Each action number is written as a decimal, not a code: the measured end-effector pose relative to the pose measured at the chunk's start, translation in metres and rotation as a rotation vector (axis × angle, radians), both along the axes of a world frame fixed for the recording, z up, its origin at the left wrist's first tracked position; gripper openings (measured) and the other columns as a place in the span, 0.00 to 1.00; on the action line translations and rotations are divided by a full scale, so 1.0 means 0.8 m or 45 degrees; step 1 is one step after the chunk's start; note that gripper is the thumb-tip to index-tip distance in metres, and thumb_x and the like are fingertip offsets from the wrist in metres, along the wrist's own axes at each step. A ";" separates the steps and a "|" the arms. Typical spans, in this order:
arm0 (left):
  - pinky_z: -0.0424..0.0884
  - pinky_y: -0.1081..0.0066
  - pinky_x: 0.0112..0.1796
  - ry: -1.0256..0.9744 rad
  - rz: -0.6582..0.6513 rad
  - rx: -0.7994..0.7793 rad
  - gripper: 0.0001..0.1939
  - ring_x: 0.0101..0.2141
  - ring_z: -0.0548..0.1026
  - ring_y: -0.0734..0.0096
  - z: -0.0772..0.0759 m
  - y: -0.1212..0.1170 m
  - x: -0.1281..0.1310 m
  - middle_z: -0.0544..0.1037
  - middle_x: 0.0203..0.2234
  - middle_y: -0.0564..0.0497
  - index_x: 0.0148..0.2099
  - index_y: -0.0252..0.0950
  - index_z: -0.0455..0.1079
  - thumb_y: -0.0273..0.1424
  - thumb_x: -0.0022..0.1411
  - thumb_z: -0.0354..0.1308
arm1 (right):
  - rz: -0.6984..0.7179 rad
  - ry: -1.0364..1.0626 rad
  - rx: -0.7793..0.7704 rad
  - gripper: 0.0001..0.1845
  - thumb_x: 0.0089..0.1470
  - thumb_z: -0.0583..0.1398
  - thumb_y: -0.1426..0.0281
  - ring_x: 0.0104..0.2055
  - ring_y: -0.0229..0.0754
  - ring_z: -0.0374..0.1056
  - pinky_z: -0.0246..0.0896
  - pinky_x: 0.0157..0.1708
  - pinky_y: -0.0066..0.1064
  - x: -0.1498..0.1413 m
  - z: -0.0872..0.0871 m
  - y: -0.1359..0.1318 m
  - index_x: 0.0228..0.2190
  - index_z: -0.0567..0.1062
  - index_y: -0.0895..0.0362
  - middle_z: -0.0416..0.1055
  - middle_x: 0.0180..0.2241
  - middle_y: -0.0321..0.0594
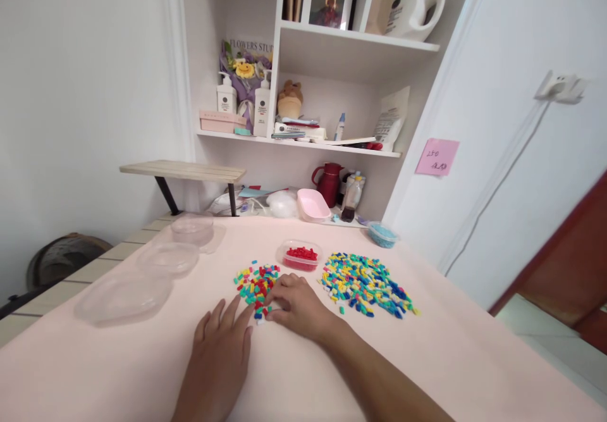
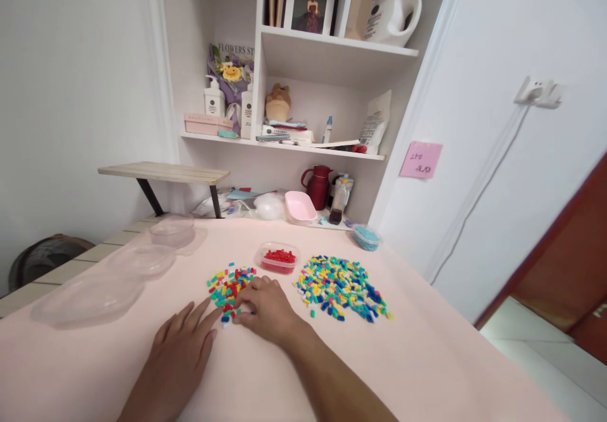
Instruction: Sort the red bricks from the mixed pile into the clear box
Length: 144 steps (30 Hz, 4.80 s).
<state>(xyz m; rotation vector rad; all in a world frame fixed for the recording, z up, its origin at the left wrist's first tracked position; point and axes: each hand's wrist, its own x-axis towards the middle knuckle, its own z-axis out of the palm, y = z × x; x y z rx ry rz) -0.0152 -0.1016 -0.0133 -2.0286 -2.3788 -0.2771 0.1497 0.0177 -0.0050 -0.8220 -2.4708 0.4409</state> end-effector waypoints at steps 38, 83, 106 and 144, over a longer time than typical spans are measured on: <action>0.53 0.49 0.64 -0.027 -0.020 0.072 0.26 0.67 0.57 0.56 -0.004 -0.003 0.000 0.63 0.67 0.52 0.65 0.50 0.64 0.32 0.69 0.41 | 0.113 0.099 0.106 0.09 0.52 0.68 0.73 0.43 0.45 0.70 0.58 0.49 0.39 0.011 -0.009 0.002 0.36 0.82 0.49 0.79 0.39 0.37; 0.51 0.52 0.65 -0.071 0.031 0.008 0.29 0.68 0.56 0.59 0.002 -0.002 0.003 0.64 0.66 0.46 0.69 0.37 0.58 0.27 0.67 0.38 | 0.121 0.177 0.228 0.21 0.49 0.56 0.85 0.38 0.40 0.66 0.57 0.39 0.34 0.015 -0.008 0.013 0.31 0.83 0.50 0.70 0.34 0.38; 0.52 0.51 0.66 -0.002 -0.001 0.037 0.28 0.68 0.56 0.60 -0.005 0.001 -0.002 0.63 0.67 0.51 0.66 0.43 0.64 0.28 0.68 0.39 | -0.243 -0.138 0.280 0.05 0.52 0.61 0.76 0.38 0.43 0.63 0.50 0.39 0.34 0.044 -0.007 0.024 0.26 0.71 0.56 0.69 0.31 0.38; 0.53 0.49 0.65 -0.026 -0.012 0.091 0.27 0.67 0.58 0.56 -0.023 0.007 -0.008 0.64 0.66 0.53 0.64 0.48 0.66 0.30 0.67 0.42 | -0.539 0.690 0.016 0.13 0.56 0.58 0.66 0.27 0.42 0.68 0.62 0.31 0.32 0.034 0.003 0.055 0.35 0.83 0.54 0.75 0.25 0.38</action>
